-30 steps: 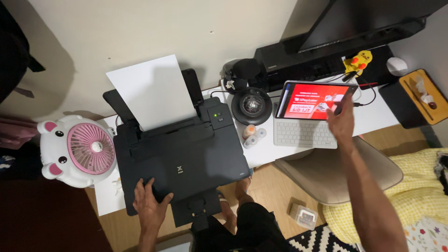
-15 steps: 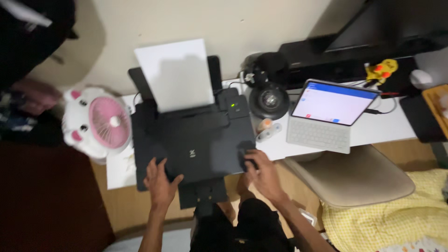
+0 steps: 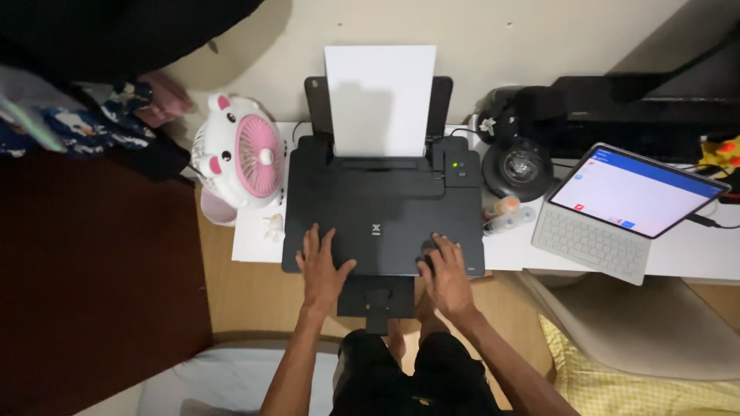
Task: The person opens the printer cover, connects a USB cable to a tablet, retrieves a sheet of paper from a drawer, and loads it into the printer. They then interact with the tablet to initiate a print job.
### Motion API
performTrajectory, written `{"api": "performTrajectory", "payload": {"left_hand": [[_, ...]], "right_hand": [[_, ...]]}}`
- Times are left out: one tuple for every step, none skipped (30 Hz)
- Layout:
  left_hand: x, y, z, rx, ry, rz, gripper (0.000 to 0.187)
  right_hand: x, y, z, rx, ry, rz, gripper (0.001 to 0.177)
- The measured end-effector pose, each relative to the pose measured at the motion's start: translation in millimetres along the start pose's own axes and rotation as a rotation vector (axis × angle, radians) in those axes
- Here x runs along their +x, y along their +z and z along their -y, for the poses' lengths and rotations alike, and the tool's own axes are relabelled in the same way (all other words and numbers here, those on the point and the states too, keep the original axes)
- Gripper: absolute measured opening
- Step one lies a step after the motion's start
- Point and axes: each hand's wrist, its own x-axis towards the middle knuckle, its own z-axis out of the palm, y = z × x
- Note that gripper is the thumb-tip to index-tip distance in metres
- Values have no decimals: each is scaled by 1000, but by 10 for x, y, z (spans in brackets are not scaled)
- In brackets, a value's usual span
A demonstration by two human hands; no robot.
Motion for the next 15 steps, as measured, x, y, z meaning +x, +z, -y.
{"api": "performTrajectory", "payload": {"left_hand": [[-16, -15, 5, -4, 0, -7, 85], [-6, -24, -3, -12, 9, -11, 85], [-7, -34, -15, -20, 17, -14, 85], [2, -39, -34, -4, -2, -4, 84], [6, -55, -43, 12, -20, 7, 83], [0, -59, -56, 28, -35, 22, 82], [-15, -57, -70, 7, -14, 20, 82], [-29, -77, -61, -10, 7, 17, 83], [-36, -82, -64, -28, 27, 14, 83], [-30, -93, -66, -23, 20, 19, 83], [-24, -99, -70, -18, 12, 23, 83], [-20, -99, -73, -14, 4, 27, 82], [-18, -99, -73, -11, 10, 27, 83], [-15, -96, -74, -9, 16, 26, 83], [-14, -98, -69, -8, 21, 25, 84]], "right_hand": [[11, 2, -13, 28, 9, -1, 22], [24, -4, -22, 50, 23, -7, 18], [43, -2, -24, 40, 23, 1, 15], [53, -8, -28, 25, 30, 6, 14], [63, -14, -35, 11, 37, 11, 13], [51, -19, -38, 23, 27, 2, 14], [39, -17, -39, 34, 16, -7, 15], [35, -4, -31, 50, 4, -18, 16], [31, -7, -32, 41, 14, -22, 15], [46, -1, -27, 37, 19, -27, 15], [56, -8, -25, 32, 25, -32, 14], [66, -24, -25, 23, 30, -18, 14], [76, -46, -23, 13, 35, -5, 14], [87, -77, -22, 4, 38, 9, 14], [93, -112, -14, 69, 94, 23, 14]]}}
